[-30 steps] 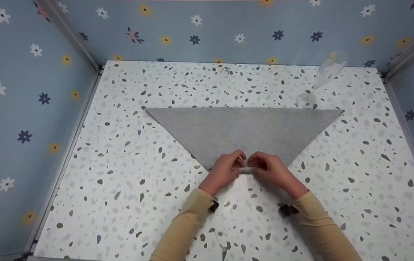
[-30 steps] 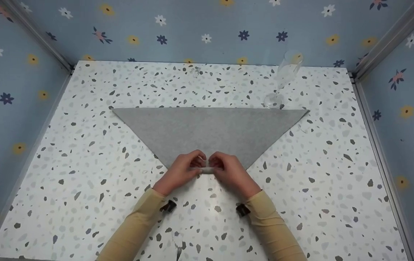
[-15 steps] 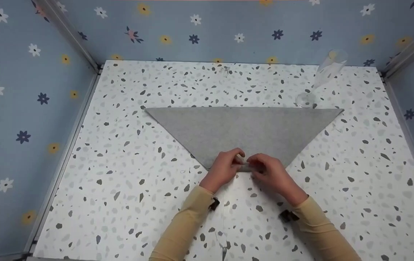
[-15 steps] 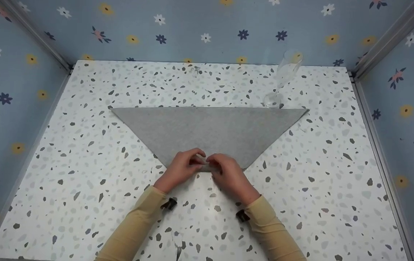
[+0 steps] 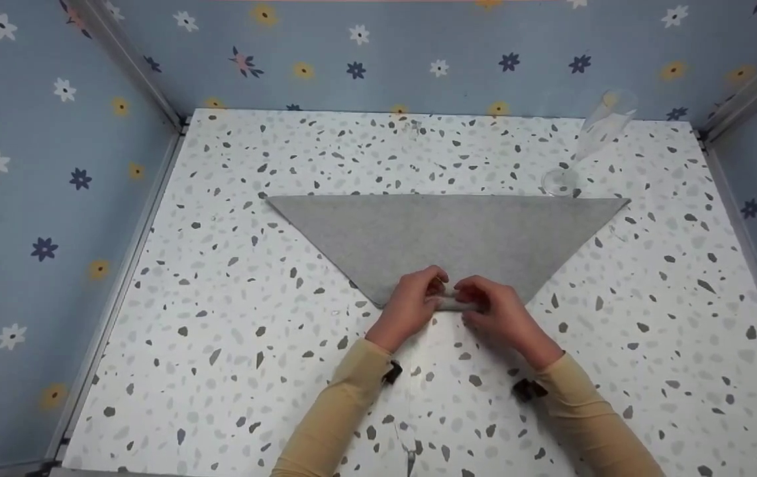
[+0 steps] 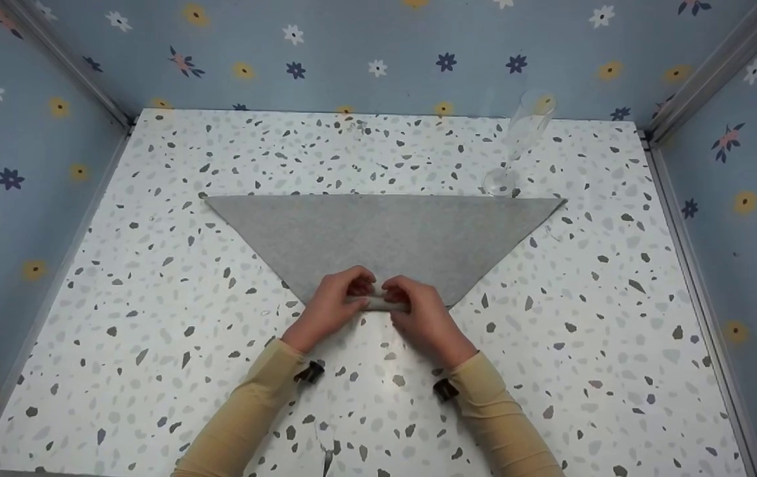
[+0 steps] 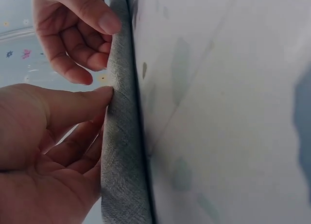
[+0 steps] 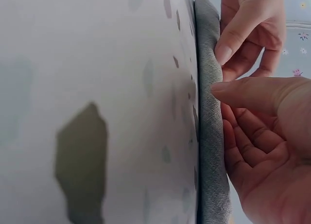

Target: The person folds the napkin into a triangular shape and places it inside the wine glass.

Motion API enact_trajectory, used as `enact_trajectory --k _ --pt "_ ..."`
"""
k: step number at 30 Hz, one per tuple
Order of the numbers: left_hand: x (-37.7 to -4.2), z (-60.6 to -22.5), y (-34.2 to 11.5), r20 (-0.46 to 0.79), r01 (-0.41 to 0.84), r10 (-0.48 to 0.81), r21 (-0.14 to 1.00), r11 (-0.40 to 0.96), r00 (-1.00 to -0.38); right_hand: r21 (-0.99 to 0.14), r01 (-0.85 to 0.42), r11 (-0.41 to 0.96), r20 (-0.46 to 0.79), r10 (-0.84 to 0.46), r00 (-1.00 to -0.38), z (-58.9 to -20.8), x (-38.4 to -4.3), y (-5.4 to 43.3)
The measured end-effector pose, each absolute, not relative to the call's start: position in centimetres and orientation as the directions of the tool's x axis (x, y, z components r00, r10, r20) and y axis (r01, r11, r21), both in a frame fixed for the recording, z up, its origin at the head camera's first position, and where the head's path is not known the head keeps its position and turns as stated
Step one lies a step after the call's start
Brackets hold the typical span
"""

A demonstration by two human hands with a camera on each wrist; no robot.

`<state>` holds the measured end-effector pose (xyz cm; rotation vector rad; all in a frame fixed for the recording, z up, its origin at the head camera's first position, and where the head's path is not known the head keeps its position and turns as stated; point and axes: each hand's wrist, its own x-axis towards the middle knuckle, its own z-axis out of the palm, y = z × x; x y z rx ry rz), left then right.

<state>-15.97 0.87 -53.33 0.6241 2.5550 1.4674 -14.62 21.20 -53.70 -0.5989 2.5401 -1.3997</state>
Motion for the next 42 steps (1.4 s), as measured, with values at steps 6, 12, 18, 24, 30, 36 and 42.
enact_trajectory --k 6,12,18,24,30,36,42 --pt "-15.6 -52.8 0.7 0.116 0.266 0.43 0.913 0.31 -0.896 -0.856 -0.238 0.459 0.02 -0.43 -0.903 -53.6 -14.9 21.2" --pt "-15.5 -52.9 0.7 0.091 0.255 0.448 0.912 0.32 -0.889 -0.851 -0.249 0.463 0.029 -0.432 -0.901 -53.8 -15.2 21.2" --pt "-15.8 -53.3 0.8 0.096 0.289 0.451 0.878 0.381 -0.887 -0.839 -0.257 0.48 0.029 -0.432 -0.901 -53.9 -15.5 21.1" --pt "-16.2 -53.3 0.8 0.095 0.297 0.456 0.869 0.395 -0.885 -0.824 -0.251 0.507 0.022 -0.415 -0.909 -53.9 -15.8 21.0" --pt "-16.4 -53.3 0.8 0.073 0.276 0.454 0.875 0.398 -0.888 -0.825 -0.244 0.51 0.019 -0.407 -0.913 -53.9 -16.0 21.0" --pt "-16.3 -53.1 0.8 0.055 0.274 0.457 0.861 0.428 -0.888 -0.824 -0.239 0.514 0.007 -0.413 -0.911 -53.7 -15.9 21.0" --pt "-15.9 -53.0 0.7 0.025 0.267 0.478 0.854 0.446 -0.878 -0.826 -0.24 0.51 -0.012 -0.441 -0.898 -53.5 -15.8 21.2"
